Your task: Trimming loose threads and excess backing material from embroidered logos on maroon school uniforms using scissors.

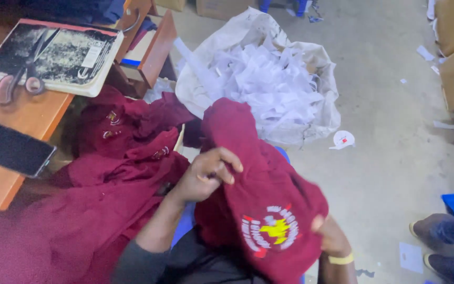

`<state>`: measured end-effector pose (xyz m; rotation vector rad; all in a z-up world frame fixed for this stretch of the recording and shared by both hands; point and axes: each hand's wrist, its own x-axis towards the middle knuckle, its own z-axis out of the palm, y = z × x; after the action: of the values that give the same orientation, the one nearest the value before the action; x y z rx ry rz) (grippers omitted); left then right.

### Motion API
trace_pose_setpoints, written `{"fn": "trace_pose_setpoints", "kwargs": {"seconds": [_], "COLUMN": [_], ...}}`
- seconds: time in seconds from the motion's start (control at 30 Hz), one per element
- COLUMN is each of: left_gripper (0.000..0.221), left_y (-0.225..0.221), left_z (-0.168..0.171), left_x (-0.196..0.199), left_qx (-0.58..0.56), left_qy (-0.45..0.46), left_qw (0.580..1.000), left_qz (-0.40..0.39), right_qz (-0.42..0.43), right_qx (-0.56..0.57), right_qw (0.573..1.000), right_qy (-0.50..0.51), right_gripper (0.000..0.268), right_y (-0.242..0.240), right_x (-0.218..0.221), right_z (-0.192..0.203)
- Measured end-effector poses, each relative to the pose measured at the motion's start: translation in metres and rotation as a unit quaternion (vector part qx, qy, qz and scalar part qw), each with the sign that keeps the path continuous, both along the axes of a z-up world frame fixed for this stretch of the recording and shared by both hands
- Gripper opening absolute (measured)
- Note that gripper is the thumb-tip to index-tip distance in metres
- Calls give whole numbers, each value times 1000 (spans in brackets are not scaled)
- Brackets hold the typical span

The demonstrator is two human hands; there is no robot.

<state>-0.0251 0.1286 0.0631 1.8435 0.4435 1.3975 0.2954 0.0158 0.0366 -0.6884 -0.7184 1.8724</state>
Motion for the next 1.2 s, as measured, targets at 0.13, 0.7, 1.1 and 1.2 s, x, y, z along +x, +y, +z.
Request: {"fn": "trace_pose_setpoints", "kwargs": {"seconds": [0.13, 0.7, 1.1, 1.2], "left_gripper": [39, 51, 25, 43], "left_y": [7, -117, -110, -104], "left_z": [28, -81, -82, -78], "left_x": [18, 84, 76, 70], "left_qx": [-3, 39, 65, 18], "left_qy": [66, 282, 429, 449], "left_qw": [982, 958, 892, 872], "left_qz": [177, -35, -129, -195], "right_qz": [34, -73, 11, 106], "right_qx": [150, -190, 100, 157], "right_qw": [973, 979, 807, 747], "right_qy": [-172, -31, -582, -637], "right_gripper": [75, 34, 73, 81], "right_y": [-1, 35, 59, 72], "right_x": [38, 41, 16, 15], "right_z": [-88, -84, -7, -17]}}
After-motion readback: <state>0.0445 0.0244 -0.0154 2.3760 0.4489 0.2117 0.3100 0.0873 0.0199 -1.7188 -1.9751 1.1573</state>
